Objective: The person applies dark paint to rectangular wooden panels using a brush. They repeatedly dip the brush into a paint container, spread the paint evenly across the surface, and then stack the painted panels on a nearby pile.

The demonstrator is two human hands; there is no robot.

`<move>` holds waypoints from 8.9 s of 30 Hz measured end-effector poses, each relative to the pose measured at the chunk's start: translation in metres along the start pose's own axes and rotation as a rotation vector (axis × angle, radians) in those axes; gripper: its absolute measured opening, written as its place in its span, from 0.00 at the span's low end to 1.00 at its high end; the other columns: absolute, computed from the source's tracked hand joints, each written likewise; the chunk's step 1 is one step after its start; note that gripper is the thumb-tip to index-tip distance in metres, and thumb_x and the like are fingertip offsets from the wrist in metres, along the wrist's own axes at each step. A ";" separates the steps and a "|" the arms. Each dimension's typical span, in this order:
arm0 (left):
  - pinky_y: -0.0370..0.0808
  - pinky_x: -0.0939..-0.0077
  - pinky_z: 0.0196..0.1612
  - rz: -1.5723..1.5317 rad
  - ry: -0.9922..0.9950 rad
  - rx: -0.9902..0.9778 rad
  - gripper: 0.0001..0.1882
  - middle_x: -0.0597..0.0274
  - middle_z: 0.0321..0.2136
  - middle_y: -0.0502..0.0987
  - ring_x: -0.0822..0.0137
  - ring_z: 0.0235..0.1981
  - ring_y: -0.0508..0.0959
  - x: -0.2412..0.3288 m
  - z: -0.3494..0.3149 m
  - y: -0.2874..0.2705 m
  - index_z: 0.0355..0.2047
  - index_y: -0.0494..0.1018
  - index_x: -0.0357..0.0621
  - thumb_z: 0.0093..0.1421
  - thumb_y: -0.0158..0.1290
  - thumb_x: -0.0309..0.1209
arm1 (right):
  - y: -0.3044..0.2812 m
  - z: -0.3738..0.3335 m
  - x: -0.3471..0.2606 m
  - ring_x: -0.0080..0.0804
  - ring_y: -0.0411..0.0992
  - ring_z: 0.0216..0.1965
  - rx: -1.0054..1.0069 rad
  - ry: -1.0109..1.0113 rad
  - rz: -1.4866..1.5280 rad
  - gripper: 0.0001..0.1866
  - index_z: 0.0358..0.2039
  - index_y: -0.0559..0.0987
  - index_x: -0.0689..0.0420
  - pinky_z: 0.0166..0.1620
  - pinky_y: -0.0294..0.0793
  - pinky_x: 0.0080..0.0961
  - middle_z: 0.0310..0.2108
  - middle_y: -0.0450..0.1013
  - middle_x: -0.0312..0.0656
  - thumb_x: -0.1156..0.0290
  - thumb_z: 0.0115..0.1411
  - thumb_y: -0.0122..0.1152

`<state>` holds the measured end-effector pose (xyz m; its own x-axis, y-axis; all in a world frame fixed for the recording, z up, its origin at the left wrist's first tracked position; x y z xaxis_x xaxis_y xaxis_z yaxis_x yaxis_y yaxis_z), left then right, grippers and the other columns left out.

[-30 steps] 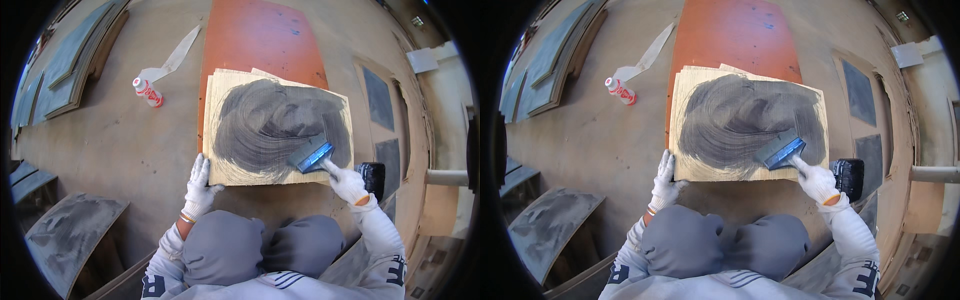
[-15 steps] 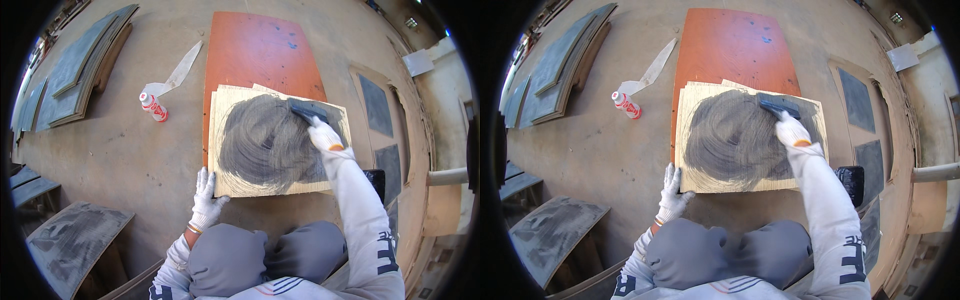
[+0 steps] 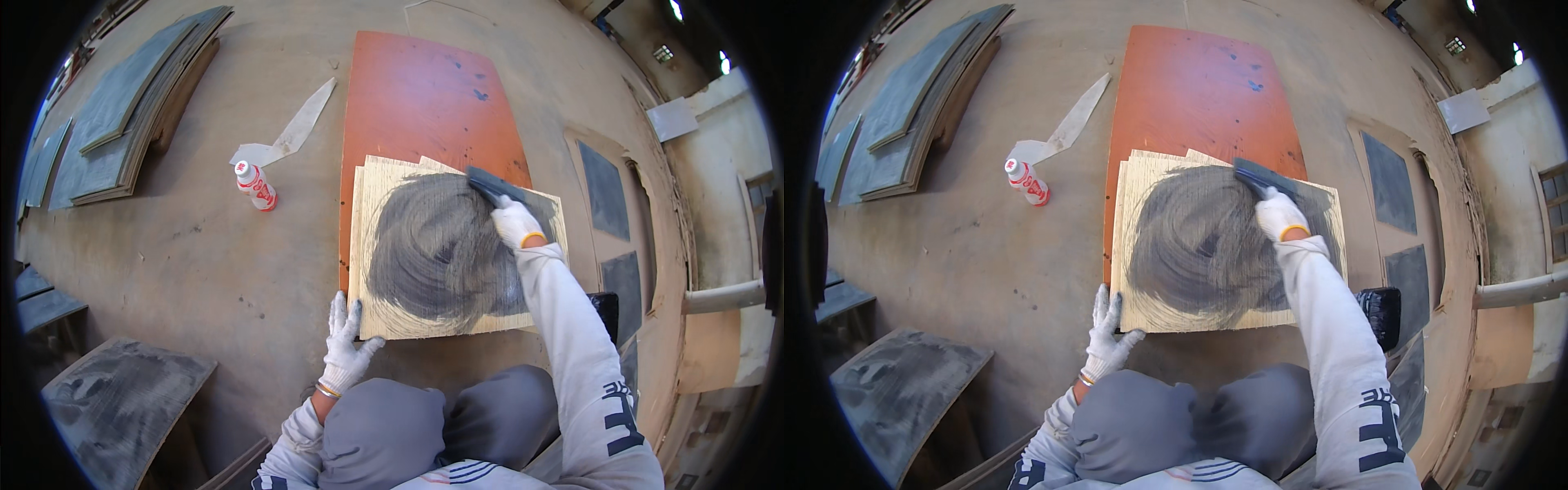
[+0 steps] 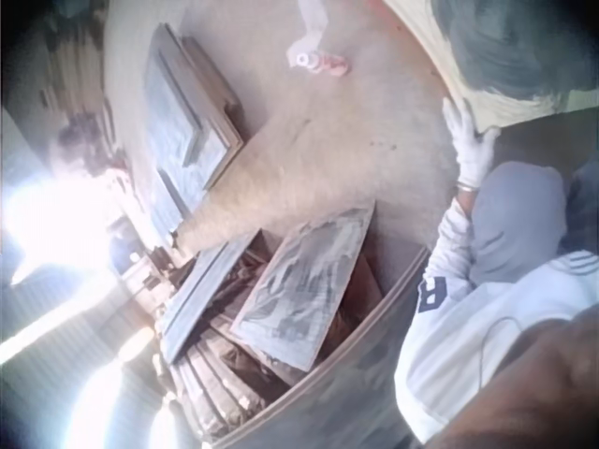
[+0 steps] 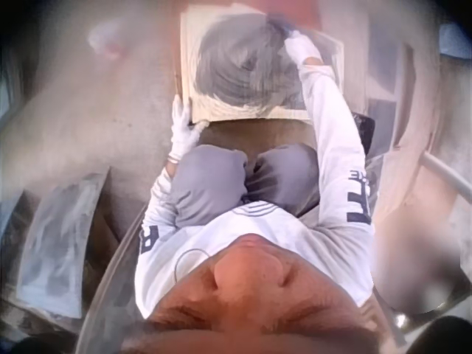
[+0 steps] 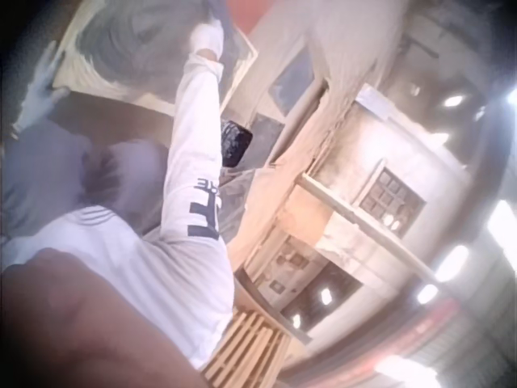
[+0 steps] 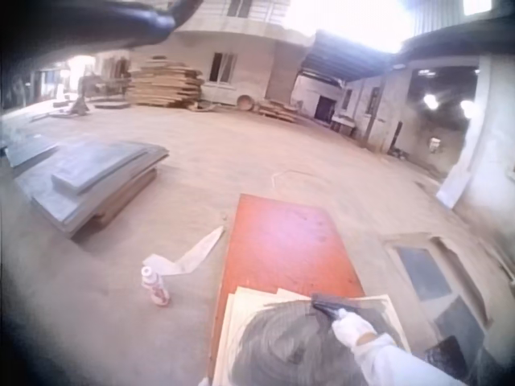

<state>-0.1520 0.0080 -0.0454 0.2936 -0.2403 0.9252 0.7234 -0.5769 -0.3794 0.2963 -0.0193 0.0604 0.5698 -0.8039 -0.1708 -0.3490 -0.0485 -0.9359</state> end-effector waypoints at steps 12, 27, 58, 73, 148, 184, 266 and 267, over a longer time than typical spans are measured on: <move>0.58 0.51 0.78 0.035 -0.062 0.024 0.53 0.38 0.79 0.52 0.36 0.80 0.52 -0.001 -0.001 -0.010 0.77 0.64 0.54 0.51 0.76 0.31 | 0.051 -0.025 -0.193 0.60 0.70 0.69 -0.229 -0.151 0.055 0.30 0.70 0.71 0.63 0.71 0.67 0.47 0.67 0.71 0.63 0.58 0.76 0.39; 0.61 0.54 0.76 -0.015 -0.075 0.017 0.51 0.38 0.79 0.55 0.40 0.79 0.55 -0.003 -0.002 -0.017 0.76 0.64 0.49 0.52 0.74 0.27 | 0.035 -0.035 -0.139 0.56 0.71 0.68 -0.190 -0.192 0.061 0.29 0.69 0.74 0.57 0.69 0.70 0.46 0.66 0.74 0.59 0.62 0.71 0.44; 0.71 0.61 0.70 -0.082 -0.102 -0.083 0.51 0.42 0.81 0.49 0.52 0.78 0.61 -0.013 -0.001 -0.009 0.79 0.58 0.46 0.59 0.72 0.28 | -0.041 0.045 0.169 0.52 0.77 0.61 -0.125 -0.261 0.028 0.28 0.64 0.80 0.52 0.63 0.76 0.41 0.60 0.79 0.53 0.60 0.63 0.60; 0.62 0.57 0.76 0.002 -0.073 -0.053 0.52 0.39 0.80 0.51 0.46 0.80 0.54 -0.001 0.000 -0.010 0.78 0.60 0.48 0.57 0.74 0.36 | -0.065 0.039 0.187 0.38 0.71 0.70 -0.109 -0.183 0.263 0.32 0.69 0.75 0.63 0.71 0.67 0.28 0.66 0.77 0.51 0.69 0.65 0.62; 0.76 0.69 0.63 -0.475 -0.439 0.530 0.18 0.51 0.52 0.85 0.62 0.54 0.83 -0.041 -0.046 -0.062 0.56 0.80 0.30 0.68 0.53 0.19 | 0.048 -0.187 -0.147 0.46 0.82 0.33 -0.084 -0.906 -0.550 0.25 0.65 0.78 0.34 0.37 0.80 0.46 0.35 0.78 0.44 0.67 0.68 0.54; 0.76 0.70 0.64 -0.317 -0.453 0.522 0.16 0.54 0.52 0.84 0.64 0.54 0.82 -0.047 -0.093 -0.086 0.56 0.80 0.30 0.71 0.51 0.18 | 0.049 -0.118 -0.123 0.19 0.71 0.26 -0.588 -0.265 0.902 0.18 0.49 0.79 0.57 0.29 0.70 0.22 0.34 0.80 0.34 0.71 0.60 0.75; 0.78 0.67 0.59 0.338 0.376 0.063 0.17 0.52 0.55 0.84 0.63 0.54 0.83 0.282 0.105 -0.016 0.58 0.79 0.30 0.73 0.52 0.22 | -0.015 -0.064 0.118 0.31 0.79 0.35 -0.256 -0.495 0.764 0.23 0.48 0.83 0.60 0.38 0.76 0.31 0.36 0.84 0.43 0.65 0.53 0.75; 0.78 0.67 0.58 0.414 0.509 -0.056 0.16 0.51 0.53 0.84 0.60 0.52 0.84 0.310 0.108 0.017 0.56 0.81 0.31 0.70 0.53 0.19 | -0.015 -0.058 0.135 0.30 0.79 0.33 -0.265 -0.449 0.794 0.22 0.48 0.83 0.60 0.36 0.75 0.30 0.36 0.84 0.42 0.65 0.54 0.75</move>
<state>0.0186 0.0077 0.2357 0.1988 -0.7825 0.5901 0.5760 -0.3938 -0.7163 0.3357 -0.1618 0.0695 0.3072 -0.3594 -0.8811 -0.8833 0.2370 -0.4046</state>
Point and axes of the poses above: each hand's wrist, its own z-axis towards the middle knuckle, its own y-axis out of the palm, x = y × z, the point moved 8 cm from there along z, towards the middle knuckle
